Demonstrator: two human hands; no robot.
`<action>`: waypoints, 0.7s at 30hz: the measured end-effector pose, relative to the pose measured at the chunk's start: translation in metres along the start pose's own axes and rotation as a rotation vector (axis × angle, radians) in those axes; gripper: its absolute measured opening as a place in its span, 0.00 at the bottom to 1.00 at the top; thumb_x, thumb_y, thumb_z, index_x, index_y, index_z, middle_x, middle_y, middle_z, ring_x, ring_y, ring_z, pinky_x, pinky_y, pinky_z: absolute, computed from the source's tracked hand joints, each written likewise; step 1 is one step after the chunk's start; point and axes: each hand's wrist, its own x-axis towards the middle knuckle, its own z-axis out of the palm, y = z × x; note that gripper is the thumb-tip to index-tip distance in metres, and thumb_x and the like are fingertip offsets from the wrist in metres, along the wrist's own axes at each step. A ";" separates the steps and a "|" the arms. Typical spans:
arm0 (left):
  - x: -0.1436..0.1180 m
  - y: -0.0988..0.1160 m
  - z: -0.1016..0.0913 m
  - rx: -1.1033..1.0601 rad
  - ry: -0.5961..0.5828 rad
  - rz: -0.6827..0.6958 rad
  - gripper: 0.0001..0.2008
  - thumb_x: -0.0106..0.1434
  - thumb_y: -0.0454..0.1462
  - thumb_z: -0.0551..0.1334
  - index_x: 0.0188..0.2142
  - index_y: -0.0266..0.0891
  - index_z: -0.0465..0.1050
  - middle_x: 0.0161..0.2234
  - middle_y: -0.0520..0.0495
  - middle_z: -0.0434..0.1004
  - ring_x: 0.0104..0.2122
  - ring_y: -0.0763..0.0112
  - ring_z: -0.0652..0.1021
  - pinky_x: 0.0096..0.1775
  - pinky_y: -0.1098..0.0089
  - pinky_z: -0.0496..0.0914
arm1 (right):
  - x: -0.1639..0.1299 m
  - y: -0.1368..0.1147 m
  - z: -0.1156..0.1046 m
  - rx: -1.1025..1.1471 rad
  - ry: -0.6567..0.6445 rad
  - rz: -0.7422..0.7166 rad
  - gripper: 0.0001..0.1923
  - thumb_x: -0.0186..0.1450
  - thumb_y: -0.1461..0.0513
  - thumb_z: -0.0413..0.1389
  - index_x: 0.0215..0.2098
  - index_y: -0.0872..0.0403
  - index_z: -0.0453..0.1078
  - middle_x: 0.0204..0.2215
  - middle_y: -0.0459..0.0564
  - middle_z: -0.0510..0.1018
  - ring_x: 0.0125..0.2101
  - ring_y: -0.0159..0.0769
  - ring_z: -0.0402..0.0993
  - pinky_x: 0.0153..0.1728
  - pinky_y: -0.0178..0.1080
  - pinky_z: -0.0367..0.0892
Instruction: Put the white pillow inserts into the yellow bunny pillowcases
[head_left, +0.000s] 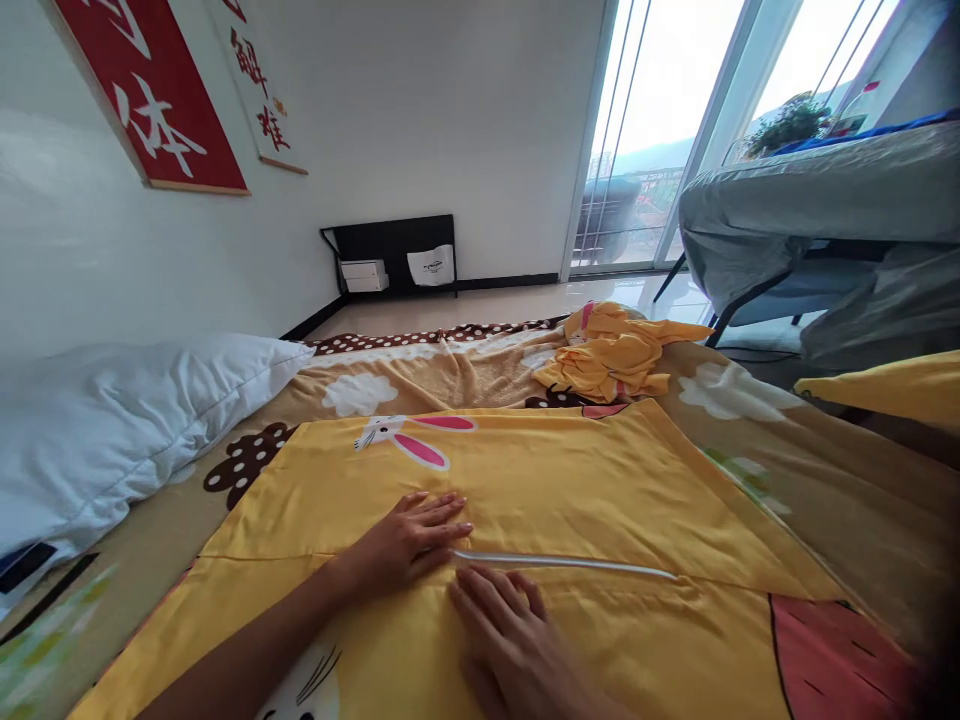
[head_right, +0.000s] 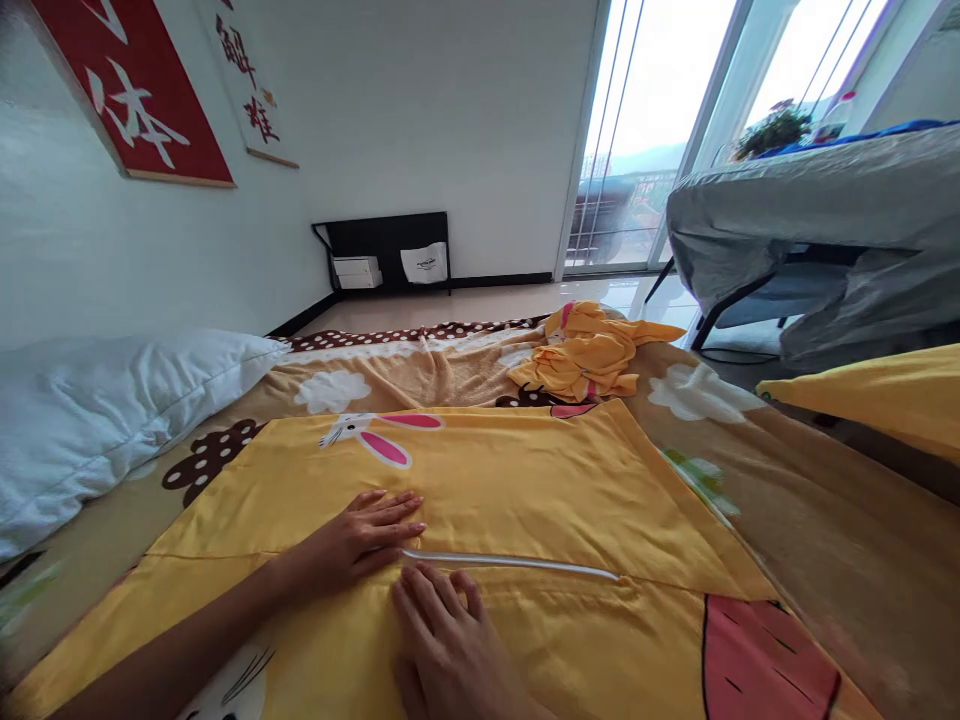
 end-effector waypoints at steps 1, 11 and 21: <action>0.000 0.000 0.000 -0.007 -0.016 -0.021 0.21 0.71 0.44 0.49 0.62 0.52 0.60 0.65 0.49 0.54 0.65 0.66 0.56 0.64 0.59 0.49 | 0.001 -0.002 -0.001 0.014 0.008 0.006 0.28 0.64 0.61 0.49 0.63 0.51 0.57 0.60 0.53 0.66 0.60 0.43 0.58 0.59 0.47 0.54; 0.043 0.022 -0.004 0.183 -0.140 -0.188 0.25 0.71 0.44 0.47 0.66 0.48 0.49 0.67 0.46 0.46 0.66 0.63 0.52 0.63 0.51 0.50 | 0.008 -0.001 0.029 -0.106 0.263 -0.043 0.25 0.60 0.57 0.57 0.55 0.51 0.62 0.43 0.50 0.74 0.45 0.42 0.67 0.49 0.44 0.61; 0.092 -0.016 -0.025 0.232 -0.023 -0.413 0.34 0.65 0.57 0.50 0.63 0.40 0.59 0.64 0.38 0.55 0.64 0.58 0.59 0.60 0.52 0.57 | 0.030 -0.001 0.076 -0.165 0.400 -0.387 0.14 0.66 0.53 0.55 0.27 0.51 0.64 0.20 0.41 0.70 0.23 0.29 0.63 0.26 0.34 0.58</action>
